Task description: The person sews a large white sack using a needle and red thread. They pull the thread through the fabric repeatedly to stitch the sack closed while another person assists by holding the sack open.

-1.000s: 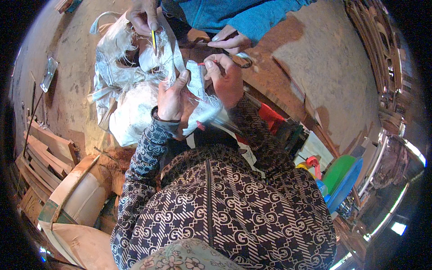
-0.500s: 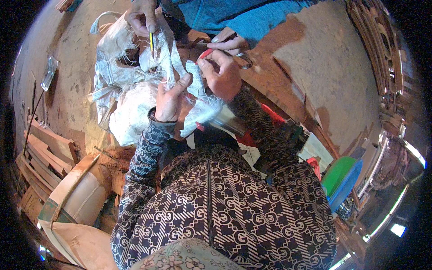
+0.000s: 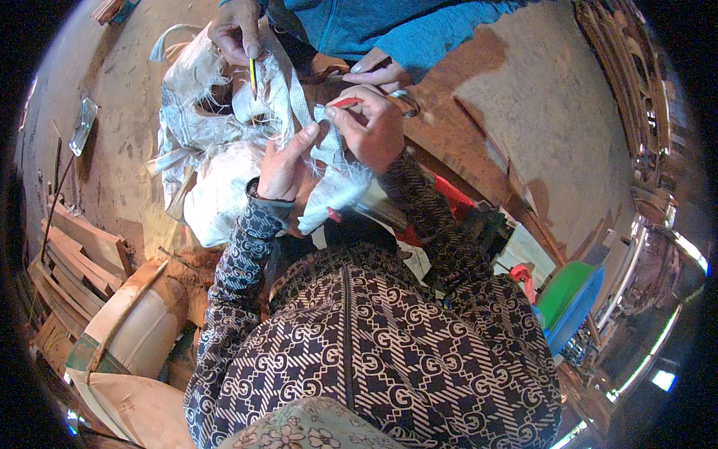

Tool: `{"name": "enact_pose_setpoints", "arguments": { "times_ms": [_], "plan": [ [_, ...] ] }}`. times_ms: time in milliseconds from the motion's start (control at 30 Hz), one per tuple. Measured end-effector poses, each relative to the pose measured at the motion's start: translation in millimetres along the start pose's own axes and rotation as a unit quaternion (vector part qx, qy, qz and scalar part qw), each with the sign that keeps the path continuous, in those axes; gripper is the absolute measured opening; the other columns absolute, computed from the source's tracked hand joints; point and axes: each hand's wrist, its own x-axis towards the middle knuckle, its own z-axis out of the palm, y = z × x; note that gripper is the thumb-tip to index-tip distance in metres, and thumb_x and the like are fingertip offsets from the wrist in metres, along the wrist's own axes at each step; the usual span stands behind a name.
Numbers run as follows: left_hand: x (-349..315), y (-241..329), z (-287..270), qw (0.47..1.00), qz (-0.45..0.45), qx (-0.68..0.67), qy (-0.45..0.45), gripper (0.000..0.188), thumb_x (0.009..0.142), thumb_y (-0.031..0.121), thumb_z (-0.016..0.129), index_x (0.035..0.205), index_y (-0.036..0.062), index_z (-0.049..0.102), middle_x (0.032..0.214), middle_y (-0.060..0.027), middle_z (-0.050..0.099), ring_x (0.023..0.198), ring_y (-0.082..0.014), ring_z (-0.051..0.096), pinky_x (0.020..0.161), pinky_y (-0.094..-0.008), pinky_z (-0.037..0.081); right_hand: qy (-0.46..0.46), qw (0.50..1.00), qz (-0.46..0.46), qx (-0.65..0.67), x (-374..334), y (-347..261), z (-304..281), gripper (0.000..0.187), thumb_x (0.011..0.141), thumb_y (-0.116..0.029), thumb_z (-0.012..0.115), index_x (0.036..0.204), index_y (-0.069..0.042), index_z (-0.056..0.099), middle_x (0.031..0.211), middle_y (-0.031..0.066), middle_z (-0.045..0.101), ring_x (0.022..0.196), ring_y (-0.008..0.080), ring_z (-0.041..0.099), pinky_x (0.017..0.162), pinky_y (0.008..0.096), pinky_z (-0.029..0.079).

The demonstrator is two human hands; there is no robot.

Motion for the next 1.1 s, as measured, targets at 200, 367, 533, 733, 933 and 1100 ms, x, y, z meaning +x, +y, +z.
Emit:
{"name": "enact_pose_setpoints", "arguments": {
  "times_ms": [200,367,533,733,933,1100],
  "plan": [
    [9,-6,-5,0.985,0.076,0.142,0.062,0.016,0.093,0.002,0.065,0.108,-0.0015,0.065,0.099,-0.0066,0.069,0.085,-0.0137,0.065,0.074,-0.0287,0.053,0.087,0.992,0.071,0.064,-9,-5,18,0.017,0.089,-0.015,0.065,0.085,0.002,0.065,0.078,0.0106,0.067,0.066,0.0158,0.061,0.065,0.0318,0.049],
    [-2,2,12,0.995,0.053,0.032,0.072,0.006,0.092,0.004,0.067,0.096,0.0023,0.063,0.091,-0.0025,0.065,0.081,-0.0110,0.059,0.072,-0.0268,0.049,0.092,0.971,0.129,0.179,-6,-7,9,0.022,0.095,-0.019,0.060,0.087,0.002,0.062,0.079,0.0071,0.065,0.065,0.0118,0.058,0.065,0.0282,0.050],
    [0,-2,0,0.998,0.037,-0.040,0.021,0.017,0.094,0.003,0.063,0.111,0.0027,0.064,0.098,-0.0054,0.068,0.087,-0.0163,0.066,0.075,-0.0321,0.054,0.016,0.984,0.105,0.145,-4,-17,0,0.019,0.095,-0.017,0.064,0.099,0.002,0.060,0.085,0.0054,0.064,0.075,0.0112,0.060,0.074,0.0273,0.051],
    [5,-7,-11,0.999,0.034,-0.004,0.022,0.020,0.093,0.001,0.063,0.112,0.0032,0.063,0.100,-0.0056,0.068,0.090,-0.0164,0.065,0.078,-0.0328,0.054,-0.007,0.999,0.000,-0.032,-1,-3,4,0.018,0.086,-0.018,0.071,0.085,0.000,0.070,0.078,0.0065,0.066,0.073,0.0149,0.063,0.070,0.0291,0.049],
    [-2,-1,-1,0.997,0.037,0.029,0.067,0.009,0.092,0.004,0.066,0.100,0.0026,0.065,0.094,-0.0038,0.066,0.086,-0.0129,0.061,0.079,-0.0293,0.049,0.045,0.987,0.103,0.112,-4,-1,1,0.018,0.094,-0.017,0.064,0.094,0.001,0.065,0.075,0.0006,0.056,0.065,0.0093,0.048,0.060,0.0268,0.040],
    [-2,-2,1,0.999,0.033,-0.015,0.039,0.009,0.093,0.005,0.065,0.102,0.0030,0.063,0.095,-0.0034,0.065,0.088,-0.0128,0.060,0.078,-0.0294,0.049,0.002,0.964,0.149,0.221,-6,-3,-2,0.021,0.096,-0.016,0.062,0.104,0.003,0.063,0.079,0.0017,0.060,0.070,0.0107,0.055,0.065,0.0273,0.045]
  ]
}}
